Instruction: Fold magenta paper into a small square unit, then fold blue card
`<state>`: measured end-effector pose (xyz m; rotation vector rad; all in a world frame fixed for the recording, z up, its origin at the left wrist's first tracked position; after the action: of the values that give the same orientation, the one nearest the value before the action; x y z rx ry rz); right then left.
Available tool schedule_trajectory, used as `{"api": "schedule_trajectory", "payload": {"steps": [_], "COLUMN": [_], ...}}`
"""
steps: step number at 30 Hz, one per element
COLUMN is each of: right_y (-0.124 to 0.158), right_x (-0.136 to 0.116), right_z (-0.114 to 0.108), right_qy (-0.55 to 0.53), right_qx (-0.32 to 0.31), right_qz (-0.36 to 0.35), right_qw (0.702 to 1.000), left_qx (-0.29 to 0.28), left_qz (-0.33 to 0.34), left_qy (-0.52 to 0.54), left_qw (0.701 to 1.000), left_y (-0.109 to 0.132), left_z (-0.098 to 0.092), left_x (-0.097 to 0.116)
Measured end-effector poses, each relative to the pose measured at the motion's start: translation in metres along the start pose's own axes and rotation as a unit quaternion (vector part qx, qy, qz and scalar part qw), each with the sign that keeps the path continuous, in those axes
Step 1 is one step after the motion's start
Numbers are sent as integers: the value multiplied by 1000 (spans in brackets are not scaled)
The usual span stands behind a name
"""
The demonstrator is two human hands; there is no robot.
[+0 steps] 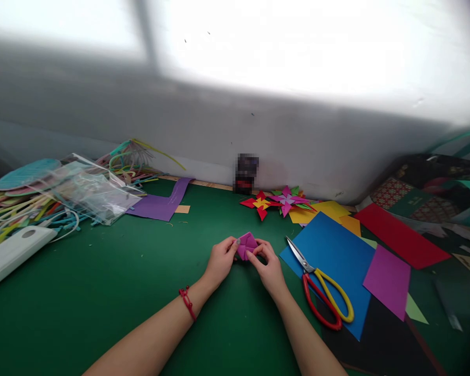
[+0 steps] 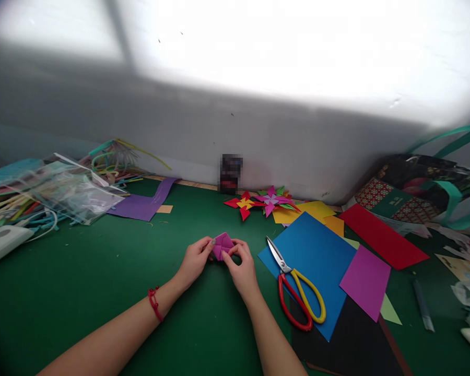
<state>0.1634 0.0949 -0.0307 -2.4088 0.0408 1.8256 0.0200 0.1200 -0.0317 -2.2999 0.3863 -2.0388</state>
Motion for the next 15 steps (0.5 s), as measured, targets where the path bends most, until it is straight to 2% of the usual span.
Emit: {"api": "schedule_trajectory", "payload": {"steps": [15], "right_y": [0], "right_x": [-1], "right_z": [1], "right_qy": [-20], "right_qx": [4], "right_qz": [7], "right_qw": [1000], "left_qx": [4], "left_qz": [-10], "left_qy": [34], "left_qw": [999], "left_y": [-1], "left_z": [1], "left_x": [-1]}}
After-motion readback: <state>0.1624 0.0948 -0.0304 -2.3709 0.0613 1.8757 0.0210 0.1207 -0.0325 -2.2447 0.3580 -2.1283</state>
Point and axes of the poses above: each hand's wrist, its own y-axis away from the middle knuckle, its own z-axis out of the palm, x = y × z, the point moved 2 cm from there along -y, towards the middle knuckle, and after that the axes turned 7 degrees about z, right-handed, at the moved point
